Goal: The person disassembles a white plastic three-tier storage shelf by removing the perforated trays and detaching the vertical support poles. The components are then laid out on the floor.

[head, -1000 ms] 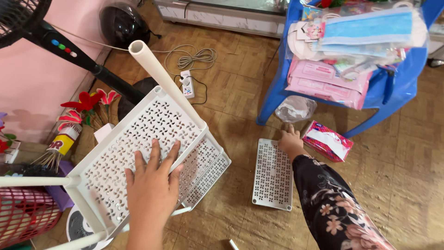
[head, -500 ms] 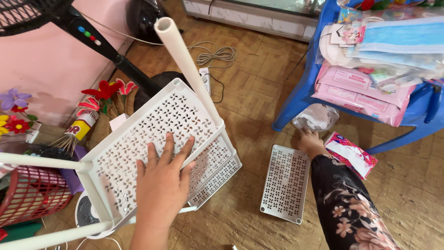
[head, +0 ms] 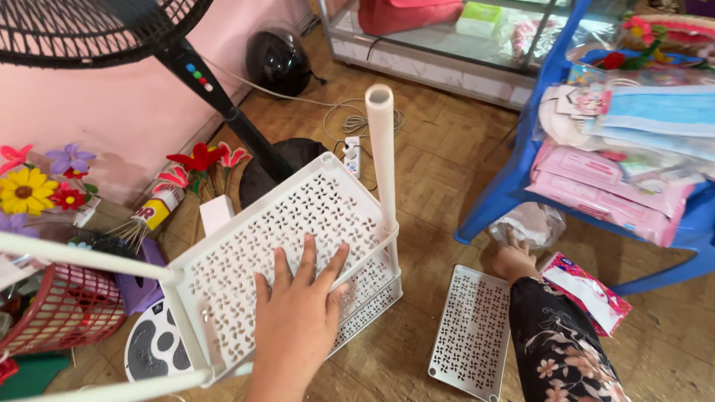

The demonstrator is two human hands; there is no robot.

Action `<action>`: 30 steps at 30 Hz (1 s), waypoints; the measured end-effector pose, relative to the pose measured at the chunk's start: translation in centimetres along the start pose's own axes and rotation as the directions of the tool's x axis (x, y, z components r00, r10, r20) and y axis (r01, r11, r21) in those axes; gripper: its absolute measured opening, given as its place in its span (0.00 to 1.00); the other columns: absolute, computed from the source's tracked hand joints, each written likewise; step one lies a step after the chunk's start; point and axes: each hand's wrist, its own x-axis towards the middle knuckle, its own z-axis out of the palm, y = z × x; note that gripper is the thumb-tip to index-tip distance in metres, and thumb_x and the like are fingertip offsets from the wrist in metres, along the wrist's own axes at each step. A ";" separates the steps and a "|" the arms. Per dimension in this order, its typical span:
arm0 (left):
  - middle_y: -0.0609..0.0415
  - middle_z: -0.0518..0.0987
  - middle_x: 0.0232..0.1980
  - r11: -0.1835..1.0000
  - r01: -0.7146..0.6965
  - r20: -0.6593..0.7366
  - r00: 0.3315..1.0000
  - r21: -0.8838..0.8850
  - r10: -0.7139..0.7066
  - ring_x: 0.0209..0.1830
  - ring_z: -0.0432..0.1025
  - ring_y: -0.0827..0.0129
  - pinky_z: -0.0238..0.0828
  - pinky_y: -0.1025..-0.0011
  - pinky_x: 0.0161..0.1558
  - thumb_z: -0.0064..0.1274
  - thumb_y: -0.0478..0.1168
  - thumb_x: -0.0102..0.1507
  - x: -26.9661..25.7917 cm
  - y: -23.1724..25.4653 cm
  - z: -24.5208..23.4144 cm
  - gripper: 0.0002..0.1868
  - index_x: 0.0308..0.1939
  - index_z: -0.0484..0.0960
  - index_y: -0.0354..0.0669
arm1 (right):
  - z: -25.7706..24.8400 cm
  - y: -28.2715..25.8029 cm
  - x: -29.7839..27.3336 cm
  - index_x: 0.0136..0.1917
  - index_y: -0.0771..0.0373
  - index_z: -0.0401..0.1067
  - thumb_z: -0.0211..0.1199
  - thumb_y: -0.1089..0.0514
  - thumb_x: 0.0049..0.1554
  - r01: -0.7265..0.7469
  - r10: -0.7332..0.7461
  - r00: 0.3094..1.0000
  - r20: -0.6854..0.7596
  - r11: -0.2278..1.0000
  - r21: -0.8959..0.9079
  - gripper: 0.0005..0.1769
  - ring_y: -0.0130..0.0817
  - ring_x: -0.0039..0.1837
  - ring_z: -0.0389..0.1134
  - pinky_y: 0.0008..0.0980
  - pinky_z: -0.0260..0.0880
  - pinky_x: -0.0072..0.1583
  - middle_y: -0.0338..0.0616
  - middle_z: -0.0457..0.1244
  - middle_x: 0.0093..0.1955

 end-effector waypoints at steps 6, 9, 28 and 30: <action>0.53 0.60 0.79 1.000 0.004 0.006 1.000 0.006 -0.004 0.76 0.52 0.35 0.49 0.33 0.67 0.44 0.57 0.63 1.4 -1.0 -0.5 0.32 0.73 0.66 0.79 | 3.1 1.8 2.3 0.78 0.40 0.60 0.59 0.45 0.58 0.028 -0.026 0.998 -0.049 0.999 0.033 0.35 0.52 0.87 0.34 0.64 0.48 0.76 0.33 0.38 0.87; 0.53 0.61 0.78 1.000 0.012 0.007 1.000 0.016 -0.012 0.76 0.53 0.36 0.50 0.36 0.64 0.44 0.59 0.63 1.3 -0.9 -0.5 0.32 0.73 0.66 0.81 | 3.8 2.7 2.4 0.75 0.36 0.63 0.60 0.45 0.59 0.033 -0.034 0.999 -0.004 0.994 -0.107 0.31 0.54 0.86 0.29 0.63 0.43 0.77 0.35 0.31 0.88; 0.47 0.60 0.78 0.995 0.005 -0.125 0.992 -0.104 -0.018 0.76 0.54 0.38 0.48 0.39 0.67 0.48 0.57 0.61 -0.1 -0.7 -0.6 0.36 0.74 0.65 0.62 | 8.5 2.1 -11.9 0.65 0.73 0.68 0.54 0.57 0.58 0.484 -0.401 0.829 -0.390 0.864 0.138 0.25 0.55 0.70 0.62 0.42 0.63 0.71 0.59 0.58 0.72; 0.35 0.65 0.73 0.985 -0.109 -0.438 0.898 -0.132 0.041 0.72 0.59 0.38 0.54 0.39 0.66 0.51 0.56 0.61 -1.4 -0.9 1.1 0.38 0.72 0.68 0.45 | 7.8 1.4 -15.7 0.65 0.74 0.66 0.55 0.57 0.57 0.527 -0.455 0.813 -0.363 0.840 0.128 0.26 0.56 0.71 0.60 0.43 0.61 0.71 0.60 0.57 0.71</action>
